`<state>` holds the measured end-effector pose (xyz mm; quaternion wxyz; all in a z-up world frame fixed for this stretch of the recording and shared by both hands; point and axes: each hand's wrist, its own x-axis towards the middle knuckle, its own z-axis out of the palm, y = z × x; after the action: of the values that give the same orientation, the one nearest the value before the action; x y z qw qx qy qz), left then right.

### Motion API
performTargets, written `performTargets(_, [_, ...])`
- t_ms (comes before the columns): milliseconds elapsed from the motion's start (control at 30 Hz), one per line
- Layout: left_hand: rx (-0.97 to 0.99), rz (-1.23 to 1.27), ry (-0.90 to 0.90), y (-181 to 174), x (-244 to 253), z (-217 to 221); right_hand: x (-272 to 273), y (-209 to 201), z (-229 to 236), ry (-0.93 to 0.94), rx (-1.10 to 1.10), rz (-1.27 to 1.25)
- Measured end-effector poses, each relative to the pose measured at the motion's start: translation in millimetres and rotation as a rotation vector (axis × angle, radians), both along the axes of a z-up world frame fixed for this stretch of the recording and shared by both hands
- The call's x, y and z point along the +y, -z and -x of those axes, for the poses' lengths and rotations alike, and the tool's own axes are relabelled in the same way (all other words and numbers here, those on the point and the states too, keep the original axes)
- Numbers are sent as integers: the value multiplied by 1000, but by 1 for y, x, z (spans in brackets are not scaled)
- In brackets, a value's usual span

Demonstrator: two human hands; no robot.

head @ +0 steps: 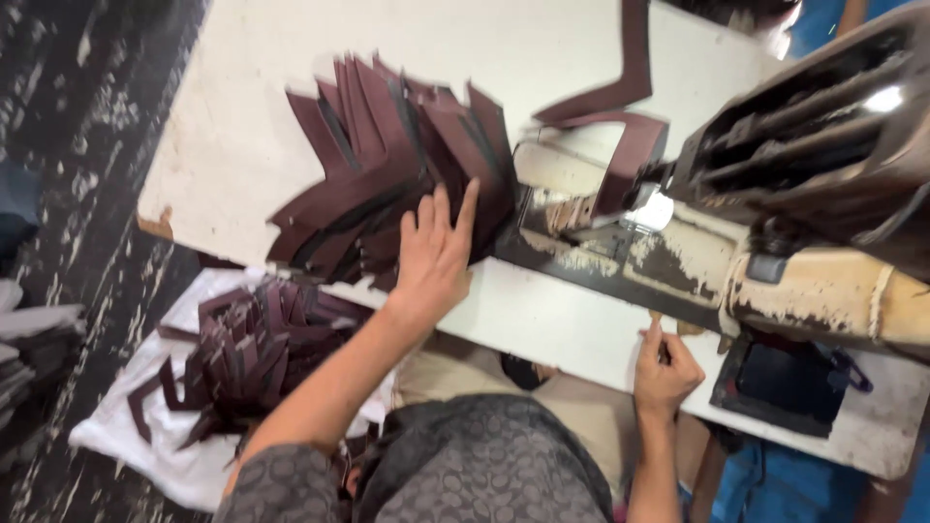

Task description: Sewing together cut leather pieces to create shoe components using an industrial sewing machine.

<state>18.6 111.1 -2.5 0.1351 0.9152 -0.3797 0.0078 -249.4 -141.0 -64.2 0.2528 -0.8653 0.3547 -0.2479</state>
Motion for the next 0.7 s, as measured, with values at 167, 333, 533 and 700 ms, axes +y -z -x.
performTargets(167, [-15, 24, -144, 17, -20, -7, 5, -11, -10, 9, -21, -15])
performTargets(333, [90, 71, -242, 26, -38, -7, 5, -10, -7, -13, -7, -32])
performTargets(533, [305, 150, -201, 14, -39, 16, 6, -11, -10, 15, 7, -28])
performTargets(700, [616, 342, -107, -33, -22, 42, 3, -8, -5, 13, 19, -32])
